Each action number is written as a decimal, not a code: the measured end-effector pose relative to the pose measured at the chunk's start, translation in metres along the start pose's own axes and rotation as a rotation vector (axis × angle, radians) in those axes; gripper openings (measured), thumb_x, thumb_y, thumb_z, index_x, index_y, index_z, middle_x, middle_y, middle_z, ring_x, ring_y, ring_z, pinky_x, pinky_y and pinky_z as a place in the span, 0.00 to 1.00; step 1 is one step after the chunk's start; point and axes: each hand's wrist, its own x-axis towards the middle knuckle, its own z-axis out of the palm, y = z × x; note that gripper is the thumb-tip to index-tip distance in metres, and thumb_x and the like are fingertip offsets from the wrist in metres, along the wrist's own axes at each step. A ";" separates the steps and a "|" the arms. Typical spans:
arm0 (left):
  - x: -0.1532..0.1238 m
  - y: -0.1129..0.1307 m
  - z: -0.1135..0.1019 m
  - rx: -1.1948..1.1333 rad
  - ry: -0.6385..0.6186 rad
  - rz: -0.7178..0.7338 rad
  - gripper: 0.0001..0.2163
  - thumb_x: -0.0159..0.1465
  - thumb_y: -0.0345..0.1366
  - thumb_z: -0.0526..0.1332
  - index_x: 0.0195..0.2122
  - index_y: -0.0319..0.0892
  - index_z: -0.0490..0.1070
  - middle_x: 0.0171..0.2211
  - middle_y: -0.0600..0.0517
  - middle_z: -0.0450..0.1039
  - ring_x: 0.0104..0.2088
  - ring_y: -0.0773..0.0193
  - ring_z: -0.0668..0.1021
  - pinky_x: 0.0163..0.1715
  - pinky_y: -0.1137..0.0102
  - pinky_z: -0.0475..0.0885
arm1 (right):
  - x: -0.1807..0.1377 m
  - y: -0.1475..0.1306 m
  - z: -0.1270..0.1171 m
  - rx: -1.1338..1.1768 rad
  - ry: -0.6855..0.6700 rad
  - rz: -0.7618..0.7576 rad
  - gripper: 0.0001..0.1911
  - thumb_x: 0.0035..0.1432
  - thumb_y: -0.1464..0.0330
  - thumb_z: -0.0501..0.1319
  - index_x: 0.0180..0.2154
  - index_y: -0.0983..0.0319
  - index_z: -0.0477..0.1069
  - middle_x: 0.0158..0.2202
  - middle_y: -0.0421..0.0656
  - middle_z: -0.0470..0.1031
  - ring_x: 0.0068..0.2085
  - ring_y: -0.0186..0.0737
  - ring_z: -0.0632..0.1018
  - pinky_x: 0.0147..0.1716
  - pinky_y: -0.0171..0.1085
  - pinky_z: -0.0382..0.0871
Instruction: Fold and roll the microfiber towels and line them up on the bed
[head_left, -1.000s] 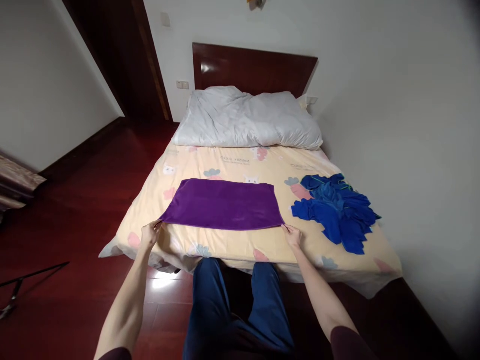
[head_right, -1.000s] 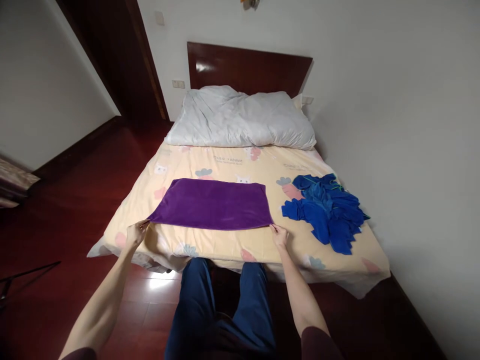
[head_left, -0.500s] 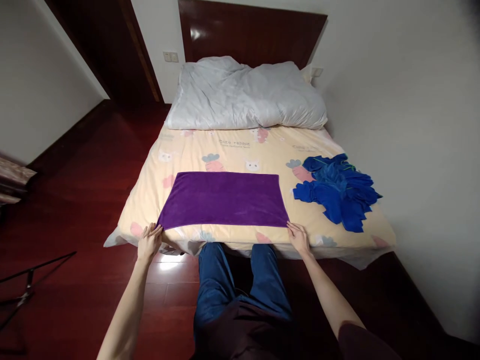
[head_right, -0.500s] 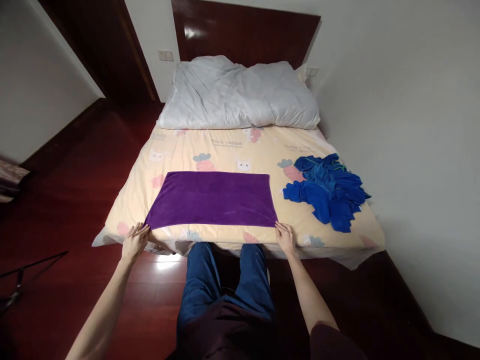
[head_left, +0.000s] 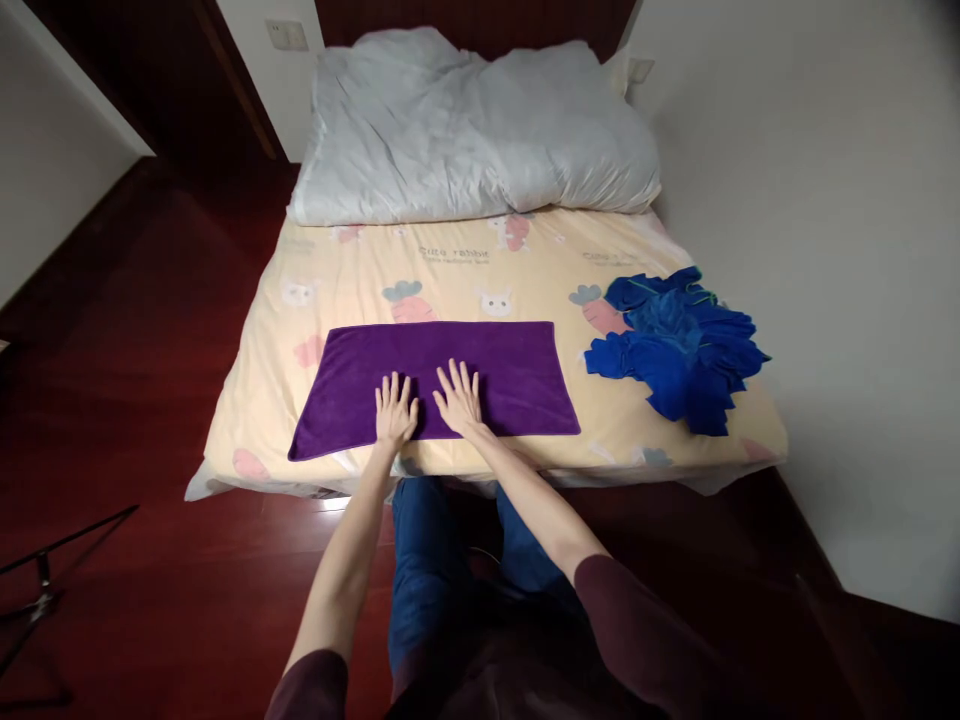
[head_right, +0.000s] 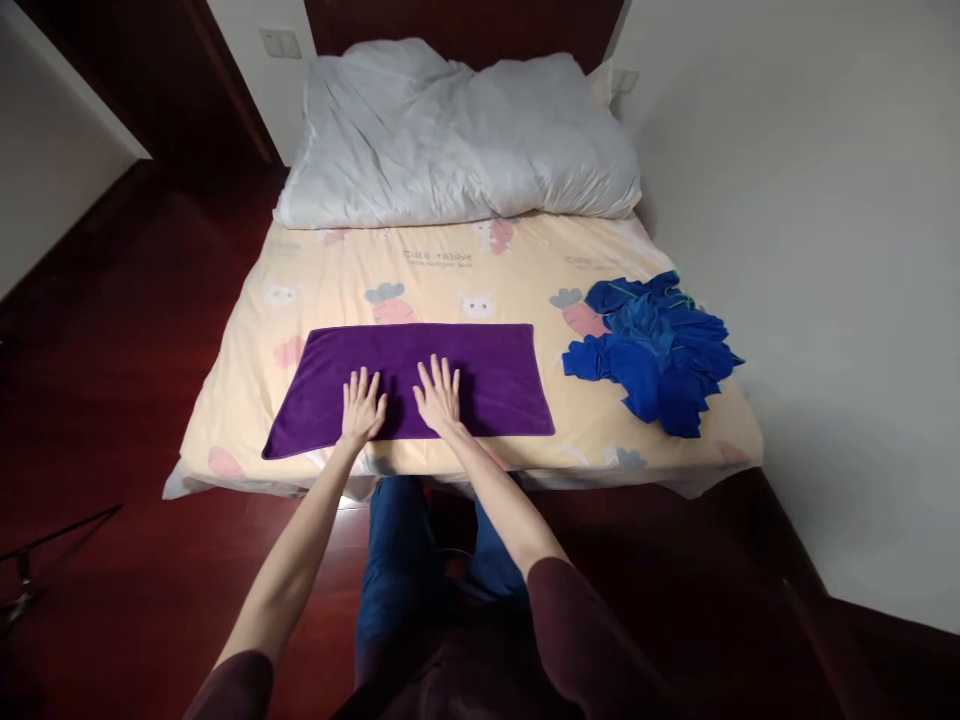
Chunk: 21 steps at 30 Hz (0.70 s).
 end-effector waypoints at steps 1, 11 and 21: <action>-0.002 0.005 0.014 0.000 -0.018 -0.003 0.29 0.72 0.43 0.48 0.72 0.38 0.56 0.75 0.41 0.44 0.75 0.45 0.45 0.72 0.44 0.44 | 0.000 -0.005 0.013 0.015 -0.049 -0.007 0.32 0.72 0.59 0.49 0.73 0.59 0.51 0.77 0.46 0.40 0.76 0.55 0.40 0.71 0.63 0.33; -0.011 0.010 0.047 0.016 -0.069 -0.033 0.30 0.73 0.44 0.49 0.74 0.42 0.50 0.76 0.47 0.36 0.75 0.47 0.43 0.73 0.44 0.38 | -0.005 0.003 0.047 0.005 -0.197 0.039 0.33 0.73 0.58 0.48 0.74 0.59 0.47 0.77 0.42 0.36 0.76 0.54 0.34 0.71 0.64 0.24; -0.019 -0.037 0.010 0.069 -0.022 -0.115 0.31 0.71 0.50 0.52 0.72 0.45 0.56 0.75 0.45 0.44 0.75 0.45 0.46 0.71 0.42 0.43 | -0.016 0.109 0.000 -0.008 -0.121 0.093 0.33 0.73 0.57 0.47 0.73 0.62 0.50 0.77 0.45 0.39 0.76 0.49 0.42 0.73 0.56 0.31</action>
